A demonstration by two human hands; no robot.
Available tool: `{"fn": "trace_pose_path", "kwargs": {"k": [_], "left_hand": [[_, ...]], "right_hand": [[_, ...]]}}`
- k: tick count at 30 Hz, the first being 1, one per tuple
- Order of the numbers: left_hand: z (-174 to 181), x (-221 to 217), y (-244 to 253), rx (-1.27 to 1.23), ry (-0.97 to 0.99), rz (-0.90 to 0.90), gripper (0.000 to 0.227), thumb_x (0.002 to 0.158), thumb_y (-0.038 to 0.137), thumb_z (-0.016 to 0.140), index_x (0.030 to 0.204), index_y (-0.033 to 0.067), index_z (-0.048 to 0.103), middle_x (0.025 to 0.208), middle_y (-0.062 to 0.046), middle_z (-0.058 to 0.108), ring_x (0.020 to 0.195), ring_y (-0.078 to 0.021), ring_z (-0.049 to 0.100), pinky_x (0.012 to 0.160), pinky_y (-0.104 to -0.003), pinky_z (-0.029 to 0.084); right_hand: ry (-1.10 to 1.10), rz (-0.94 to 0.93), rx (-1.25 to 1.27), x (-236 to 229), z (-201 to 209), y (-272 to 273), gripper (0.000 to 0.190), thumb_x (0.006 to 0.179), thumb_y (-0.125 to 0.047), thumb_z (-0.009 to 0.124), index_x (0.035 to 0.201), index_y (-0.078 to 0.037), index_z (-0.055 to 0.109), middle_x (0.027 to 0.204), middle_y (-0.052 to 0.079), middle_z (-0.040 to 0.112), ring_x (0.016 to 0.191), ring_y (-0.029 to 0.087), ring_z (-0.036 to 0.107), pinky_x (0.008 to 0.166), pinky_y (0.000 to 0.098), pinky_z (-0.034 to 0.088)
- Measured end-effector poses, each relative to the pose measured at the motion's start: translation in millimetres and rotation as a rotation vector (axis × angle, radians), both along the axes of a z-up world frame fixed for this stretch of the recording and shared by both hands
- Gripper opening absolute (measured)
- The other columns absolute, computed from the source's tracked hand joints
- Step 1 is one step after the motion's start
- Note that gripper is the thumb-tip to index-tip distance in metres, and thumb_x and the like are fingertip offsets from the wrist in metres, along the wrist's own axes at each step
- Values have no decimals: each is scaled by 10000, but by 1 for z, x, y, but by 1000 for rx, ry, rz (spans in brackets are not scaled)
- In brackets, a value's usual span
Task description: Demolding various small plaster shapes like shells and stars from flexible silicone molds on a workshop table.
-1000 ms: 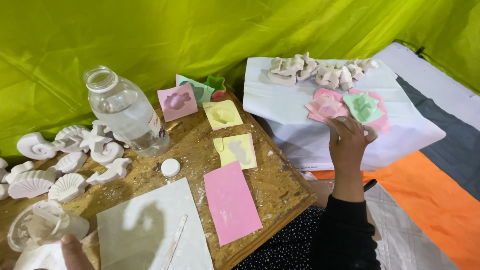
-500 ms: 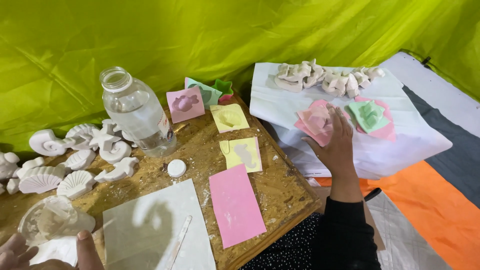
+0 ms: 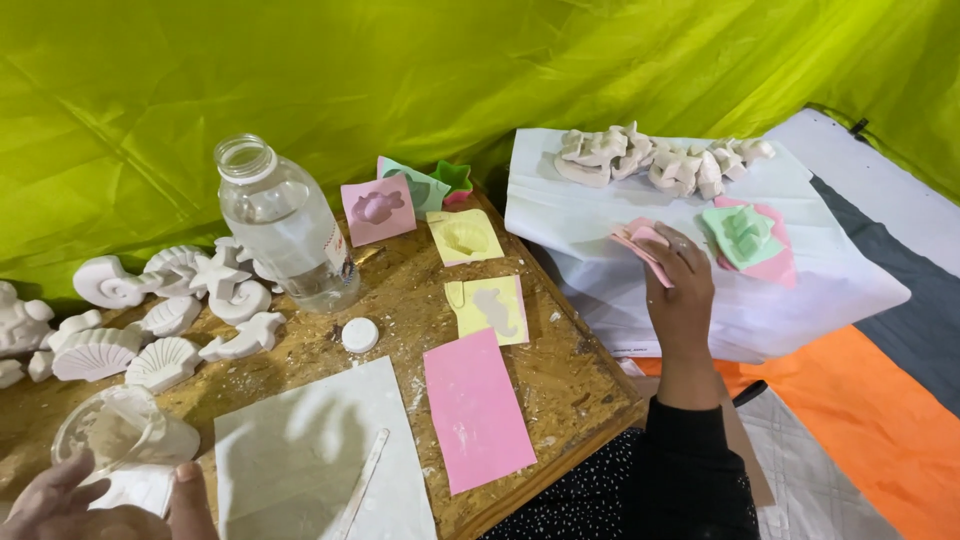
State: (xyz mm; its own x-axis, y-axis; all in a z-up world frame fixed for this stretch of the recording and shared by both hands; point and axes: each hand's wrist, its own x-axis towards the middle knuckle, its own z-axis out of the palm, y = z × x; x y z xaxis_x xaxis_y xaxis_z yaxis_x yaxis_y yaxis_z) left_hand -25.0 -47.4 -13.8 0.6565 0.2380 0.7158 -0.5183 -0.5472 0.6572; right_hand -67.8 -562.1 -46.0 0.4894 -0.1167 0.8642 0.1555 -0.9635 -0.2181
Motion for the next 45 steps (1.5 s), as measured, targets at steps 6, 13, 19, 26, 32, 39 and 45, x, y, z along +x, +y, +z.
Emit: {"fn": "trace_pose_path", "kwargs": {"k": [6,13,19,26,32,39,45], "left_hand": [[-15,3,3,-7,-219,-161,689,896,24,704,1465,62,318,1364,-309,441,1235,-351,483,1173,-404,351],[-22,4,9,110,-118,-382,415,878,23,656,1218,22,418,1246,-223,462,1187,-332,528,1052,-417,508],[5,-1,-2,84,140,-701,265,993,149,588,1240,57,598,1249,-126,658,958,-204,628,867,-339,539],[16,-5,4,-344,802,-1030,333,1028,457,464,1105,155,583,1081,-13,569,1004,-144,560,864,-285,430],[-7,5,8,-569,877,-1125,249,1037,349,569,1047,133,691,863,26,623,750,-88,563,693,-226,412],[-27,14,3,-724,892,-1126,130,1016,245,599,985,150,682,895,22,640,808,-104,579,717,-242,405],[-31,19,3,-859,834,-1081,175,1034,266,586,884,177,597,725,66,484,608,-66,427,495,-235,293]], "right_hand": [[-103,-345,732,-15,27,48,285,1075,-293,620,1105,-52,768,1012,62,725,1009,206,693,815,319,556],[-74,-244,1005,-31,49,126,327,1050,-378,629,1138,-75,716,1025,-36,678,973,85,617,767,267,503],[216,97,1203,-31,64,241,280,976,-274,671,1131,-60,763,926,14,713,870,138,653,680,279,535],[702,267,1227,-23,52,322,375,944,-361,610,1107,-75,788,887,35,755,913,191,732,787,323,579],[781,258,1157,-21,45,332,387,967,-381,571,1153,-91,748,888,20,712,900,170,693,764,308,551],[798,155,1098,-25,43,331,477,978,-435,505,1220,-92,733,978,44,741,979,193,694,821,333,561],[602,1,1278,-43,81,352,348,1085,-368,458,1188,-127,688,814,33,577,693,190,560,469,313,421]]}}
